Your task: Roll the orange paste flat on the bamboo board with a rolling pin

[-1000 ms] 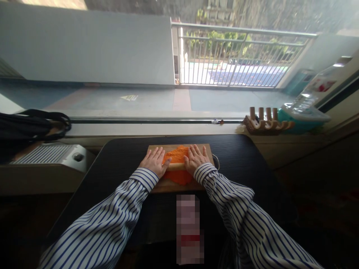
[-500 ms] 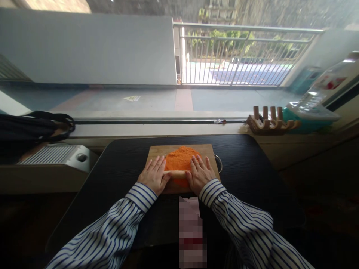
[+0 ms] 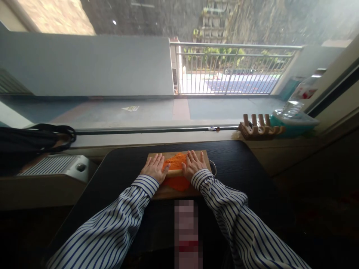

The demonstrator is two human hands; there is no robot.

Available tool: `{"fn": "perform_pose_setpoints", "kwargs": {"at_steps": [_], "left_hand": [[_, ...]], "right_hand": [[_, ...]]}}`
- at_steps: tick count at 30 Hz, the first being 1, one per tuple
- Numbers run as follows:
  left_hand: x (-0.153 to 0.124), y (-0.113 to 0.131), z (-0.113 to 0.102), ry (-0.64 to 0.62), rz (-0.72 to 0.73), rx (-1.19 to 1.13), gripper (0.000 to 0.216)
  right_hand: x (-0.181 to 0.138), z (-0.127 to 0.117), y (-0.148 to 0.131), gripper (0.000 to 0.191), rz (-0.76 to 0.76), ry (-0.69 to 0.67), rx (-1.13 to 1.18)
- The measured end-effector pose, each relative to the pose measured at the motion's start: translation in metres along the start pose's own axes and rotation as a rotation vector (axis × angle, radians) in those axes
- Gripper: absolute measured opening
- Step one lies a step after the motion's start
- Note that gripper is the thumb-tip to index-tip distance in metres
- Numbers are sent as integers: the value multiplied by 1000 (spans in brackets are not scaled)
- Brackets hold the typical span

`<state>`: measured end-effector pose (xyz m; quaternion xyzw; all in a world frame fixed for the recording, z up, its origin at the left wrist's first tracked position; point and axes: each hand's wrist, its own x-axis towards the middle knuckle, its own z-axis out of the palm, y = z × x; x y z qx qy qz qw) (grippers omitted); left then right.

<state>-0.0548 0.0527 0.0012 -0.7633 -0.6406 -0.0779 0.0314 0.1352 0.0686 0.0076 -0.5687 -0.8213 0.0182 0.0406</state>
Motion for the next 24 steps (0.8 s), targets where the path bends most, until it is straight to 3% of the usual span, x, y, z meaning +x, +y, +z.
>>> {"fn": "perform_pose_setpoints", "kwargs": {"at_steps": [6, 14, 24], "left_hand": [[-27, 6, -1, 59, 32, 30, 66], [-65, 11, 4, 142, 100, 40, 70], [-25, 11, -5, -46, 4, 18, 74]], "right_hand": [[-27, -1, -5, 58, -33, 37, -2], [-70, 19, -8, 58, -144, 184, -29], [-29, -6, -7, 60, -47, -30, 34]]}}
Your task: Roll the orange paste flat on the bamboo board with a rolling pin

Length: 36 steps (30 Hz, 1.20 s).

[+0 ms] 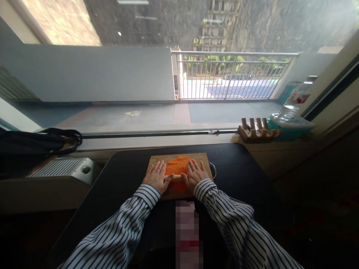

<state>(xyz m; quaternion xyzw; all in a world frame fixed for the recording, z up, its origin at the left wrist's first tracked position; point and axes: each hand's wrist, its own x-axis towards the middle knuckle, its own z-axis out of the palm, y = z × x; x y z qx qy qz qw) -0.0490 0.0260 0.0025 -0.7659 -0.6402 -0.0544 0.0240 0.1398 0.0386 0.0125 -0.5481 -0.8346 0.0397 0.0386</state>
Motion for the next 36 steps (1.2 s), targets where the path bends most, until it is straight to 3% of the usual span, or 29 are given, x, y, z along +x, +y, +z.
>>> {"fn": "perform_pose_setpoints", "kwargs": {"at_steps": [3, 9, 16, 24, 30, 36], "left_hand": [[1, -3, 0, 7, 15, -5, 70], [-24, -17, 2, 89, 195, -14, 61], [-31, -30, -5, 1, 274, -82, 37], [-6, -35, -6, 78, 245, -155, 33], [25, -47, -1, 16, 130, -177, 36], [40, -54, -2, -17, 118, -183, 37]], "right_hand": [[3, -3, 1, 58, -17, 2, 13], [-16, 8, 7, 58, -108, 45, 42], [-30, 15, 20, 43, -263, 135, 76], [-5, 5, 30, 30, -294, 163, 111], [37, -1, 29, 29, -222, 17, 129], [48, -4, 29, 33, -225, -8, 122]]}}
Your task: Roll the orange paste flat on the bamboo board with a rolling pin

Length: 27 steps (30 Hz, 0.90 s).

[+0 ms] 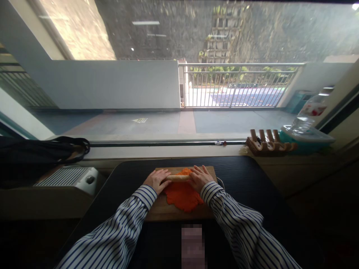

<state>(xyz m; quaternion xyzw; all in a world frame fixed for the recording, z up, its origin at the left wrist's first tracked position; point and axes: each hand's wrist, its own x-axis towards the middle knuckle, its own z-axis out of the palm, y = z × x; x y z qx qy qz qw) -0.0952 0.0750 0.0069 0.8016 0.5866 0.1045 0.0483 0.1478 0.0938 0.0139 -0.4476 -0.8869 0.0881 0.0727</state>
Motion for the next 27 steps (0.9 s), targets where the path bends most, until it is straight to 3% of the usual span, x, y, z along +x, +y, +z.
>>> {"fn": "perform_pose_setpoints", "kwargs": {"at_steps": [8, 14, 20, 27], "left_hand": [[21, 3, 7, 111, -176, 31, 50], [27, 12, 12, 106, -236, 145, 52], [46, 10, 15, 151, -249, 148, 47], [39, 11, 11, 7, -249, 113, 50]], "right_hand": [[19, -1, -12, 49, 263, 0, -23], [27, 12, -12, 52, 244, 33, -129], [46, 5, -2, 49, 281, -37, -130], [36, 3, -11, 53, 280, -70, -142]]}}
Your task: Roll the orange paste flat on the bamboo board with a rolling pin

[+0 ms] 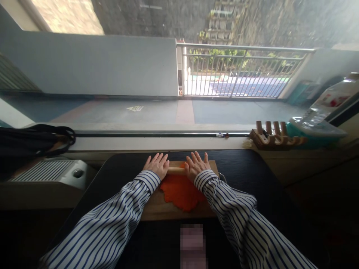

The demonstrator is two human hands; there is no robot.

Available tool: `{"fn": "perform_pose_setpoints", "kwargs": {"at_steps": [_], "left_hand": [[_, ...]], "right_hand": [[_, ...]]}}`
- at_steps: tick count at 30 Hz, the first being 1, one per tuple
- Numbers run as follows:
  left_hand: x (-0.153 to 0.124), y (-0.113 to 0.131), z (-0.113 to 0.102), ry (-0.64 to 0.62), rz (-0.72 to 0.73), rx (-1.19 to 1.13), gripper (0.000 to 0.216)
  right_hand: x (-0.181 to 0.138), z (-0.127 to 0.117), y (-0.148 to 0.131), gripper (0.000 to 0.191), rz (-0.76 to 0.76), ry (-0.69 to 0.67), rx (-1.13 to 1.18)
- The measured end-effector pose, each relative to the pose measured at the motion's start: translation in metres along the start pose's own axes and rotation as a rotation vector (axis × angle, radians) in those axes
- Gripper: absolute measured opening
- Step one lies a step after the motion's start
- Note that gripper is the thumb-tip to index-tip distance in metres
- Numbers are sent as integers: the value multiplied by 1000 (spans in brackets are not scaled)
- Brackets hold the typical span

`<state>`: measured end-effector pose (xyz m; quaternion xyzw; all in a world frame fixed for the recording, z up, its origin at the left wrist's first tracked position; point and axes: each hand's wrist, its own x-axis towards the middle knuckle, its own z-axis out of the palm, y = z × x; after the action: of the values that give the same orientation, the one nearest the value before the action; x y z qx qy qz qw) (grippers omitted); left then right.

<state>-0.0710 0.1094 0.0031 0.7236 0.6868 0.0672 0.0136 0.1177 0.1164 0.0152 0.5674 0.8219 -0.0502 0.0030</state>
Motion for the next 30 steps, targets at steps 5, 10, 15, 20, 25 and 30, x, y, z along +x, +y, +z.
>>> {"fn": "perform_pose_setpoints", "kwargs": {"at_steps": [5, 10, 15, 20, 25, 30], "left_hand": [[-23, -2, -4, -40, 33, -14, 53], [-21, -1, -4, -51, 45, -14, 55], [3, 2, 1, 18, 14, -3, 53], [25, 0, 6, 20, 20, -11, 49], [27, 0, 4, -13, 21, -9, 49], [1, 1, -1, -55, 30, 9, 54]], "right_hand": [[-25, 8, -7, 58, -41, 30, 4], [-25, 8, -7, 57, -21, 43, 0], [-1, 2, -1, 54, 18, 16, -3], [19, -4, 3, 53, 70, -37, 16], [20, -6, 2, 53, 88, -71, 37], [-7, 2, -6, 56, 60, -19, 28]]}}
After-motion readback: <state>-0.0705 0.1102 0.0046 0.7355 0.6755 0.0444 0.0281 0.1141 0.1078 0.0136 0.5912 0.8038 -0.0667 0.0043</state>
